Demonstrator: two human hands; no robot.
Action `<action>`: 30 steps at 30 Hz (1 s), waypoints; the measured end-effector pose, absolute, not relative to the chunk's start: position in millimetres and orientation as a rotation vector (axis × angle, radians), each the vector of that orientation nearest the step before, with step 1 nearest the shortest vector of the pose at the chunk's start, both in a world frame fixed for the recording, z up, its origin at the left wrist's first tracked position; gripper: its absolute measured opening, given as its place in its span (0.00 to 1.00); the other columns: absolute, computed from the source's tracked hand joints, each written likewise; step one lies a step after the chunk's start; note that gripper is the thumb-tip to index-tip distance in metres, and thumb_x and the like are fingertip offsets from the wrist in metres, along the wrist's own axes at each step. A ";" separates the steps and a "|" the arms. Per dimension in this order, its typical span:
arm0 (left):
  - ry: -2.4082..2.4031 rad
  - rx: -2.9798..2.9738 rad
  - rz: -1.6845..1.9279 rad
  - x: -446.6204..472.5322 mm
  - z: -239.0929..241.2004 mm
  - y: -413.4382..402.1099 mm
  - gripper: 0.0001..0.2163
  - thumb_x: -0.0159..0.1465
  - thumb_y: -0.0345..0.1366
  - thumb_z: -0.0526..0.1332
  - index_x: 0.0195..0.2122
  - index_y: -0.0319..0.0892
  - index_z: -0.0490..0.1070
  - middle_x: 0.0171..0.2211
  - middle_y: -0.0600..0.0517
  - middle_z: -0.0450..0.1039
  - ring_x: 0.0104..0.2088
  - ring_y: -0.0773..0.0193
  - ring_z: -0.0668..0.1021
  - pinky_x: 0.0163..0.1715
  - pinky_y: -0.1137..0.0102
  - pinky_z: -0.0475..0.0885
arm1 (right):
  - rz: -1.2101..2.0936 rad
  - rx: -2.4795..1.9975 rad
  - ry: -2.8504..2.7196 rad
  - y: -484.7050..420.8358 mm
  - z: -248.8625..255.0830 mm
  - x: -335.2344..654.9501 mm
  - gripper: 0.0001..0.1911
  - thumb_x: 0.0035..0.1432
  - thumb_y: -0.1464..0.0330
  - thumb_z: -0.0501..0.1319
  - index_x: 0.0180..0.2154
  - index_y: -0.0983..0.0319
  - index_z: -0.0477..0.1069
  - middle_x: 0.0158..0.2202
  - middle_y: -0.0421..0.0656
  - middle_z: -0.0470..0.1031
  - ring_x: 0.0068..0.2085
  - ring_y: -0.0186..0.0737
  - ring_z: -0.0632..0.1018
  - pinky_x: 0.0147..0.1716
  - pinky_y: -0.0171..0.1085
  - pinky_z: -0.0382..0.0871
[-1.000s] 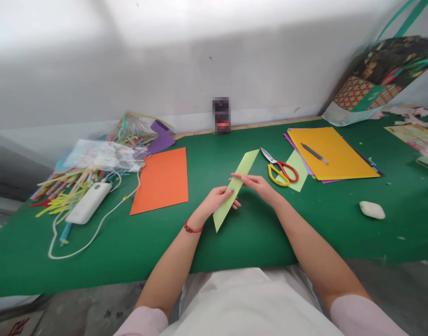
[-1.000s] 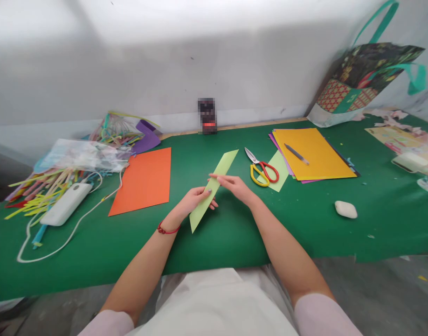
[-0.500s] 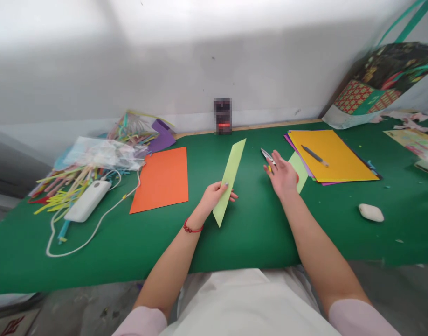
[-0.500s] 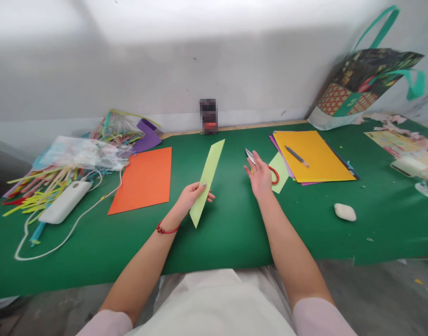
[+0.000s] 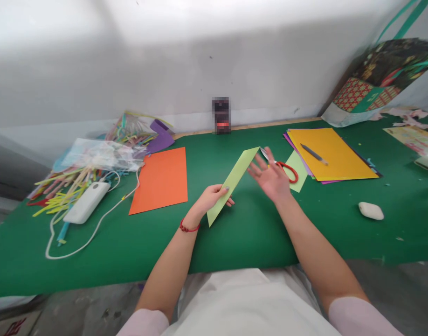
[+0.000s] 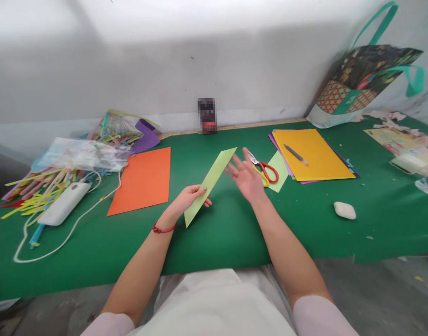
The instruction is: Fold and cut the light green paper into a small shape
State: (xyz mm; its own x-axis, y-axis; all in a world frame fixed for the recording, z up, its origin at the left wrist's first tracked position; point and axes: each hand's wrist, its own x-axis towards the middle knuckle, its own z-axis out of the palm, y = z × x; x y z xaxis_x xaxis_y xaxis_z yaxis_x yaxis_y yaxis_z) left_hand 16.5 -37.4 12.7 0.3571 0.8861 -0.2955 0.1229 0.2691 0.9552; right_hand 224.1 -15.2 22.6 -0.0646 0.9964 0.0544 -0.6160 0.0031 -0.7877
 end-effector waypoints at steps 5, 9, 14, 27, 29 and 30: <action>1.186 1.206 0.847 17.3 14.4 -38.1 0.18 0.59 0.52 0.60 0.29 0.39 0.68 0.27 0.45 0.78 0.25 0.61 0.79 0.33 0.66 0.73 | 1.173 -0.682 -0.547 1.4 18.3 253.6 0.16 0.57 0.64 0.55 0.48 0.48 0.67 0.57 0.36 0.69 0.57 0.36 0.70 0.49 0.43 0.72; 1.116 1.217 0.837 18.8 15.1 -40.1 0.20 0.57 0.55 0.61 0.31 0.39 0.69 0.27 0.45 0.78 0.26 0.61 0.79 0.31 0.67 0.73 | 1.492 -0.819 -0.747 -2.4 9.3 231.1 0.13 0.57 0.59 0.57 0.43 0.53 0.72 0.54 0.41 0.72 0.55 0.41 0.73 0.50 0.45 0.71; 1.004 1.304 0.628 20.0 12.2 -41.8 0.23 0.54 0.57 0.61 0.31 0.38 0.70 0.24 0.45 0.78 0.24 0.60 0.79 0.29 0.68 0.73 | 1.801 -0.800 -1.112 -23.2 1.2 188.0 0.23 0.50 0.56 0.66 0.47 0.59 0.74 0.44 0.48 0.79 0.50 0.49 0.77 0.50 0.48 0.70; 0.971 1.356 0.536 21.7 12.2 -44.0 0.23 0.57 0.58 0.59 0.30 0.38 0.70 0.24 0.47 0.78 0.19 0.65 0.76 0.24 0.70 0.70 | 1.776 -0.808 -1.197 -26.4 -1.8 187.6 0.26 0.53 0.50 0.60 0.46 0.60 0.75 0.46 0.49 0.78 0.47 0.50 0.78 0.43 0.46 0.73; 0.957 1.339 0.507 19.6 15.3 -44.2 0.23 0.57 0.57 0.59 0.30 0.38 0.70 0.24 0.48 0.77 0.19 0.66 0.75 0.23 0.71 0.69 | 1.723 -0.803 -1.155 -24.9 -0.7 190.0 0.30 0.55 0.45 0.55 0.46 0.61 0.75 0.46 0.49 0.78 0.47 0.49 0.78 0.45 0.46 0.72; 0.953 1.330 0.491 18.6 16.8 -44.3 0.22 0.57 0.57 0.59 0.30 0.39 0.70 0.24 0.48 0.77 0.19 0.66 0.75 0.23 0.71 0.69 | 1.686 -0.805 -1.135 -24.2 -0.1 191.5 0.32 0.56 0.44 0.53 0.46 0.61 0.75 0.46 0.49 0.78 0.47 0.48 0.78 0.47 0.46 0.71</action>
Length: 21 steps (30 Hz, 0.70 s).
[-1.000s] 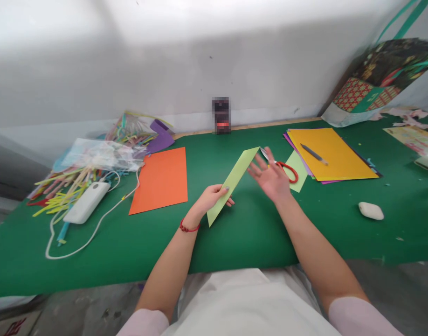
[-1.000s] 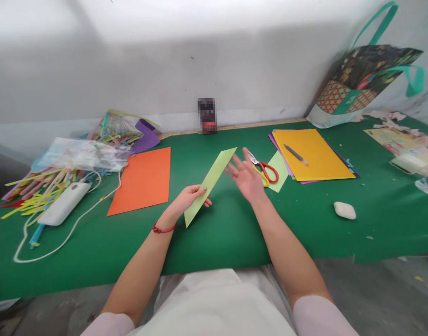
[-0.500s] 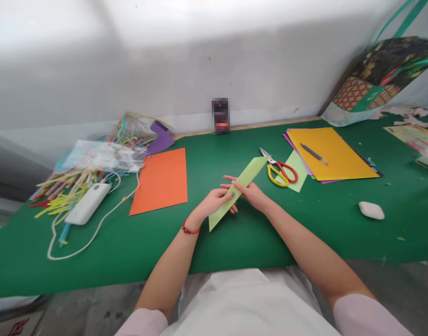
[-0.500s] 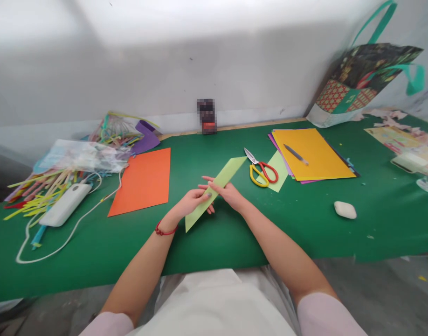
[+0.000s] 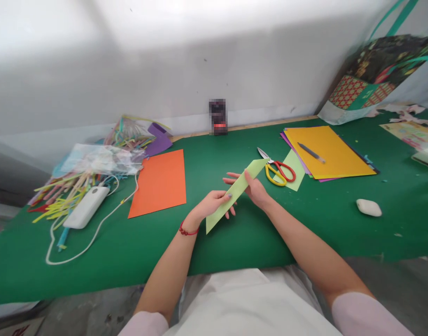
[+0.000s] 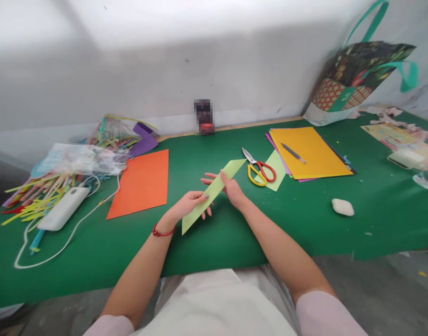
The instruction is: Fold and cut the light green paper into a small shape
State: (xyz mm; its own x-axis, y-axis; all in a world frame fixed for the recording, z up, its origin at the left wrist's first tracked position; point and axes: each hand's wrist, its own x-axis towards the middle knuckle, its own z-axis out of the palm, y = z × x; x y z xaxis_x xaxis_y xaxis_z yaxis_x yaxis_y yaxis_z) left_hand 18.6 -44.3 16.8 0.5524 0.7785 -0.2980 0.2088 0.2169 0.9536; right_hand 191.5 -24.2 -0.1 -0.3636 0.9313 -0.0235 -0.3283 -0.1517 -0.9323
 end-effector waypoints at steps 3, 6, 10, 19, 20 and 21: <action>0.943 1.313 0.463 17.2 19.5 -44.6 0.22 0.57 0.57 0.59 0.30 0.39 0.70 0.24 0.48 0.77 0.19 0.66 0.75 0.23 0.71 0.69 | 1.613 -0.825 -1.130 -22.2 1.7 196.7 0.33 0.55 0.42 0.51 0.45 0.61 0.75 0.45 0.49 0.79 0.44 0.47 0.79 0.49 0.46 0.68; 0.924 1.304 0.451 17.0 20.0 -45.2 0.22 0.57 0.57 0.60 0.30 0.38 0.70 0.24 0.48 0.77 0.19 0.66 0.75 0.22 0.72 0.69 | 1.597 -0.829 -1.114 -20.2 2.9 200.6 0.32 0.55 0.43 0.52 0.44 0.61 0.75 0.44 0.48 0.79 0.43 0.48 0.79 0.48 0.46 0.68; 0.911 1.289 0.427 17.5 21.8 -46.1 0.23 0.57 0.57 0.60 0.30 0.38 0.71 0.23 0.48 0.76 0.18 0.67 0.74 0.23 0.72 0.68 | 1.537 -0.881 -1.067 -17.0 3.0 203.6 0.32 0.55 0.43 0.51 0.41 0.62 0.76 0.41 0.48 0.80 0.41 0.47 0.79 0.46 0.45 0.69; 0.913 1.316 0.391 17.3 20.7 -46.1 0.21 0.58 0.56 0.58 0.31 0.38 0.70 0.24 0.49 0.76 0.20 0.66 0.75 0.26 0.70 0.69 | 1.415 -0.959 -1.002 -12.4 6.5 210.2 0.30 0.55 0.43 0.51 0.39 0.61 0.75 0.37 0.48 0.81 0.46 0.49 0.78 0.46 0.46 0.70; 0.927 1.334 0.392 17.4 19.5 -45.6 0.20 0.59 0.54 0.58 0.31 0.39 0.69 0.25 0.49 0.76 0.22 0.66 0.75 0.28 0.70 0.69 | 1.404 -0.974 -0.987 -11.7 6.5 210.6 0.30 0.55 0.43 0.52 0.38 0.62 0.75 0.36 0.49 0.81 0.45 0.49 0.79 0.46 0.46 0.70; 0.958 1.365 0.401 17.6 18.0 -44.7 0.19 0.60 0.53 0.57 0.31 0.40 0.69 0.26 0.50 0.76 0.23 0.66 0.75 0.28 0.70 0.68 | 1.400 -0.991 -0.974 -10.8 5.9 210.6 0.30 0.55 0.44 0.52 0.36 0.62 0.75 0.35 0.49 0.81 0.43 0.49 0.79 0.45 0.45 0.71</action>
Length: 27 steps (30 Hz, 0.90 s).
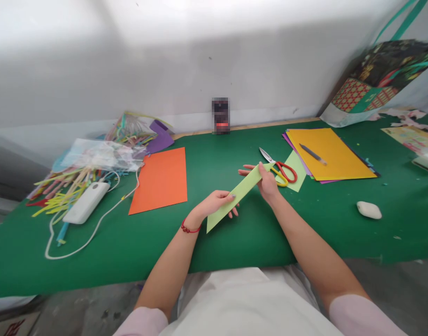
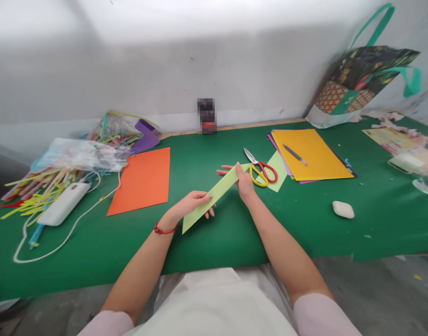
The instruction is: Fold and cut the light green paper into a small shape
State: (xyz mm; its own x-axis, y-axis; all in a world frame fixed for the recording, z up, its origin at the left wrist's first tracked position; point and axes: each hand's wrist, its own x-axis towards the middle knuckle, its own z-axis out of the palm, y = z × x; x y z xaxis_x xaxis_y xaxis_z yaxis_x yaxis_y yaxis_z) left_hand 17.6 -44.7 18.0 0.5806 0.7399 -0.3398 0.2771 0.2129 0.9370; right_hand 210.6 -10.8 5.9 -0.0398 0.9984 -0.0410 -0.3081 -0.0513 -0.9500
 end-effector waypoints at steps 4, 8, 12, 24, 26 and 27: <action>1.243 1.580 0.524 17.7 11.2 -38.9 0.11 0.60 0.43 0.59 0.27 0.41 0.68 0.25 0.55 0.71 0.26 0.67 0.71 0.27 0.72 0.63 | 1.383 -1.071 -0.916 -5.3 -0.3 209.2 0.27 0.55 0.45 0.55 0.39 0.62 0.73 0.36 0.49 0.81 0.39 0.46 0.80 0.38 0.42 0.74; 1.475 1.791 0.746 18.7 9.8 -37.8 0.07 0.57 0.34 0.62 0.23 0.41 0.66 0.25 0.57 0.64 0.27 0.68 0.68 0.28 0.72 0.61 | 1.306 -1.116 -0.871 -1.1 -4.9 210.0 0.28 0.46 0.51 0.65 0.46 0.58 0.69 0.42 0.45 0.79 0.39 0.42 0.79 0.29 0.35 0.72; 1.493 2.024 0.863 21.9 13.2 -43.6 0.05 0.59 0.33 0.61 0.26 0.42 0.67 0.27 0.56 0.62 0.27 0.68 0.67 0.28 0.72 0.61 | 1.480 -1.017 -0.916 -4.9 -2.0 210.5 0.27 0.36 0.56 0.72 0.39 0.59 0.72 0.41 0.45 0.79 0.39 0.41 0.78 0.28 0.32 0.70; 1.364 2.048 0.892 22.5 8.8 -43.8 0.07 0.64 0.33 0.56 0.28 0.42 0.69 0.27 0.55 0.66 0.27 0.69 0.68 0.28 0.73 0.63 | 1.522 -1.033 -0.922 -12.8 -0.7 200.4 0.22 0.31 0.58 0.73 0.29 0.61 0.73 0.31 0.43 0.79 0.30 0.35 0.74 0.24 0.32 0.62; 1.350 2.054 0.898 22.2 8.3 -43.2 0.08 0.64 0.31 0.56 0.26 0.42 0.68 0.26 0.56 0.66 0.27 0.69 0.68 0.28 0.73 0.63 | 1.518 -1.051 -0.914 -13.1 -0.9 199.0 0.22 0.31 0.58 0.73 0.28 0.62 0.73 0.30 0.43 0.79 0.29 0.35 0.73 0.23 0.32 0.62; 1.349 2.058 0.900 22.1 8.2 -42.9 0.09 0.63 0.31 0.57 0.26 0.42 0.68 0.26 0.56 0.66 0.27 0.69 0.69 0.28 0.73 0.63 | 1.517 -1.055 -0.912 -13.3 -1.0 198.3 0.22 0.30 0.58 0.73 0.28 0.62 0.73 0.30 0.43 0.79 0.30 0.35 0.74 0.23 0.32 0.62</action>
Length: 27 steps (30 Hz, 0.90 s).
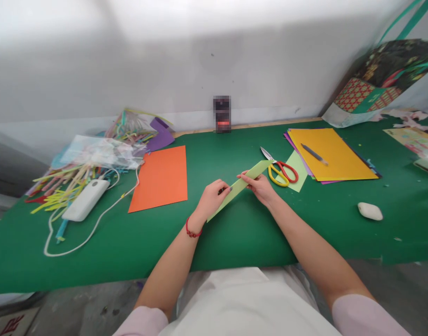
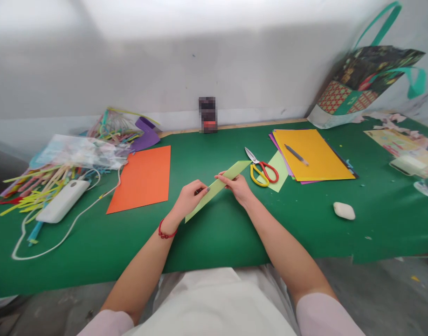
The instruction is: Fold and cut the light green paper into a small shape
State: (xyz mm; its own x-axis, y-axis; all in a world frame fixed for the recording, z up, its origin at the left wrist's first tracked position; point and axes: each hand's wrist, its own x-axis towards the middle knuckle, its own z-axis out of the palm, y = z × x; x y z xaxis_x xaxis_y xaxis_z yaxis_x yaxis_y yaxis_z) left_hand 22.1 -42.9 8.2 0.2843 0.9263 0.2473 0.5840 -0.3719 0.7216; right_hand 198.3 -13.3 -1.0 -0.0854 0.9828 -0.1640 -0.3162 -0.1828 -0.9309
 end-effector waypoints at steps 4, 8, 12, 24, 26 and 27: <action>1.373 2.081 0.897 22.6 8.7 -43.0 0.09 0.63 0.29 0.57 0.25 0.41 0.67 0.25 0.56 0.66 0.27 0.69 0.69 0.28 0.73 0.64 | 1.483 -1.075 -0.953 -13.9 -1.1 198.0 0.23 0.32 0.56 0.73 0.30 0.62 0.73 0.31 0.45 0.79 0.30 0.37 0.75 0.23 0.32 0.63; 1.479 2.147 0.809 23.7 9.1 -44.3 0.09 0.65 0.31 0.54 0.27 0.42 0.69 0.28 0.54 0.67 0.29 0.67 0.71 0.30 0.72 0.65 | 1.317 -1.245 -1.128 -15.4 -2.1 199.1 0.20 0.35 0.54 0.71 0.20 0.64 0.71 0.18 0.41 0.72 0.22 0.37 0.71 0.20 0.35 0.62; 1.594 2.197 0.701 26.5 6.4 -46.4 0.10 0.67 0.33 0.52 0.33 0.42 0.72 0.32 0.52 0.71 0.32 0.64 0.74 0.33 0.70 0.69 | 1.167 -1.297 -1.197 -17.7 -4.8 197.1 0.22 0.39 0.53 0.69 0.13 0.61 0.65 0.12 0.38 0.64 0.20 0.37 0.69 0.21 0.36 0.62; 1.321 2.382 0.843 41.2 -6.0 -53.8 0.19 0.67 0.34 0.53 0.58 0.39 0.61 0.59 0.42 0.64 0.57 0.56 0.69 0.56 0.61 0.65 | 1.035 -1.328 -1.034 -13.1 -10.7 198.7 0.22 0.40 0.51 0.67 0.14 0.61 0.65 0.14 0.40 0.67 0.21 0.38 0.70 0.22 0.37 0.64; 1.384 2.278 0.867 39.7 -3.1 -52.7 0.16 0.68 0.32 0.50 0.56 0.40 0.64 0.54 0.44 0.70 0.53 0.59 0.73 0.53 0.63 0.68 | 1.094 -1.294 -1.056 -13.0 -12.2 197.9 0.21 0.39 0.52 0.68 0.15 0.61 0.66 0.15 0.40 0.67 0.22 0.37 0.70 0.22 0.37 0.64; 1.418 2.210 0.873 38.1 -1.3 -51.9 0.15 0.68 0.32 0.49 0.54 0.41 0.66 0.50 0.46 0.73 0.49 0.60 0.75 0.50 0.64 0.70 | 1.132 -1.272 -1.077 -13.2 -12.8 197.3 0.21 0.39 0.52 0.68 0.16 0.62 0.67 0.15 0.39 0.68 0.22 0.37 0.70 0.22 0.36 0.64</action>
